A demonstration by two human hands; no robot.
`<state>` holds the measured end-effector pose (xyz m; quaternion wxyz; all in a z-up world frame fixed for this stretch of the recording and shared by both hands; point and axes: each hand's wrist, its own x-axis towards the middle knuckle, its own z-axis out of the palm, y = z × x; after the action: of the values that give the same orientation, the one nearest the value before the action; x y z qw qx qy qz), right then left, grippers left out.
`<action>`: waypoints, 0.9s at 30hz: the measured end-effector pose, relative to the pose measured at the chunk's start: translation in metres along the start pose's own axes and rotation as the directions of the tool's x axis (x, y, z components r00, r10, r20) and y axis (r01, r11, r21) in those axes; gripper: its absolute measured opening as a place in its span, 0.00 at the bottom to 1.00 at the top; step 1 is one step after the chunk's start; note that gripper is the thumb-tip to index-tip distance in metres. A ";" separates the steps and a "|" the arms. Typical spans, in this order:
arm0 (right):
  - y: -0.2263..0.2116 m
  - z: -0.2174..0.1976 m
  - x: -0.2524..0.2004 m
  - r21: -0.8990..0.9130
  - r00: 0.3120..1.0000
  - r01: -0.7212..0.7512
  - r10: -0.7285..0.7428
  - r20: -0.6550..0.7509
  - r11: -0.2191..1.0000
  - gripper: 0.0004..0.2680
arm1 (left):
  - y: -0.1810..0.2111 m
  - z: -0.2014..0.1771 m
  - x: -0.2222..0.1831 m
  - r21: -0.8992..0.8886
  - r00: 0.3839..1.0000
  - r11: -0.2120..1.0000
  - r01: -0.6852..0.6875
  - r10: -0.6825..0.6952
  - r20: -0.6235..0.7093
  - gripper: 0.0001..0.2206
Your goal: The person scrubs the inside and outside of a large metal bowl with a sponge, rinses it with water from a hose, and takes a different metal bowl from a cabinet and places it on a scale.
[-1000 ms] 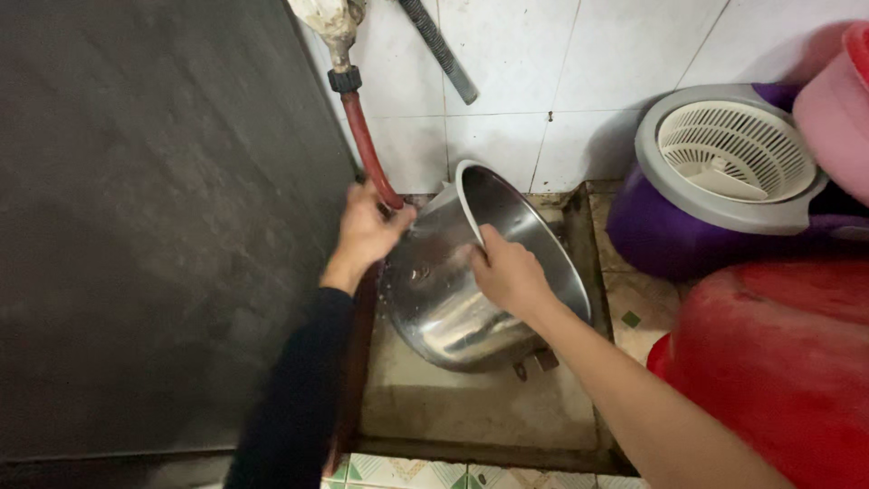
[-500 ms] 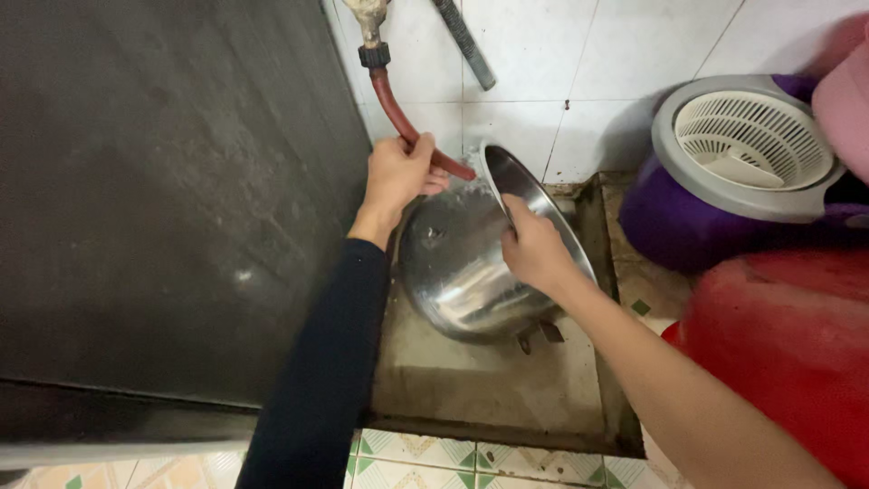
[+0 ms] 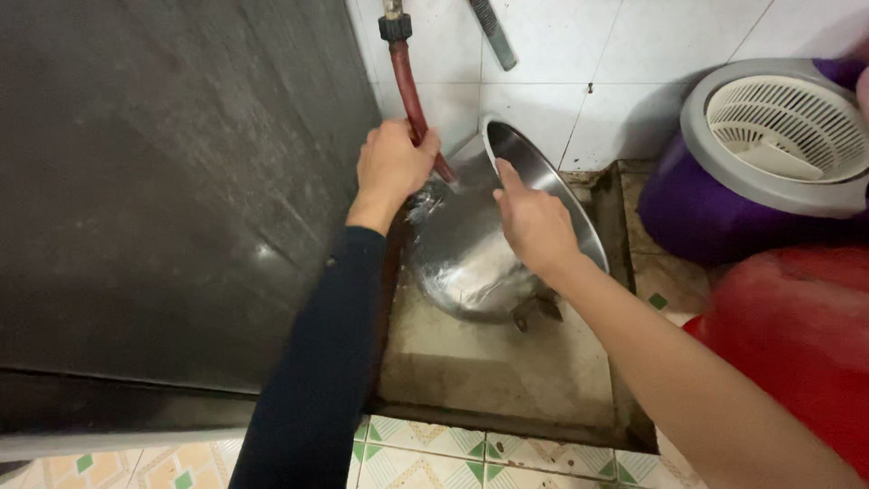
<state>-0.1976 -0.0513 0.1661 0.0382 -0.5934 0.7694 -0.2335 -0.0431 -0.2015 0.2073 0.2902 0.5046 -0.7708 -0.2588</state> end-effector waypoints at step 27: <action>0.054 0.007 -0.065 0.041 0.950 -0.211 0.195 0.243 0.977 0.16 | 0.008 0.011 -0.008 -0.569 0.978 0.803 0.175 -0.075 0.194 0.14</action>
<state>-0.2242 0.0169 0.1241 0.1734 -0.5331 0.8080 -0.1812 -0.0534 -0.1898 0.2036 0.3497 0.4185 -0.6400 -0.5413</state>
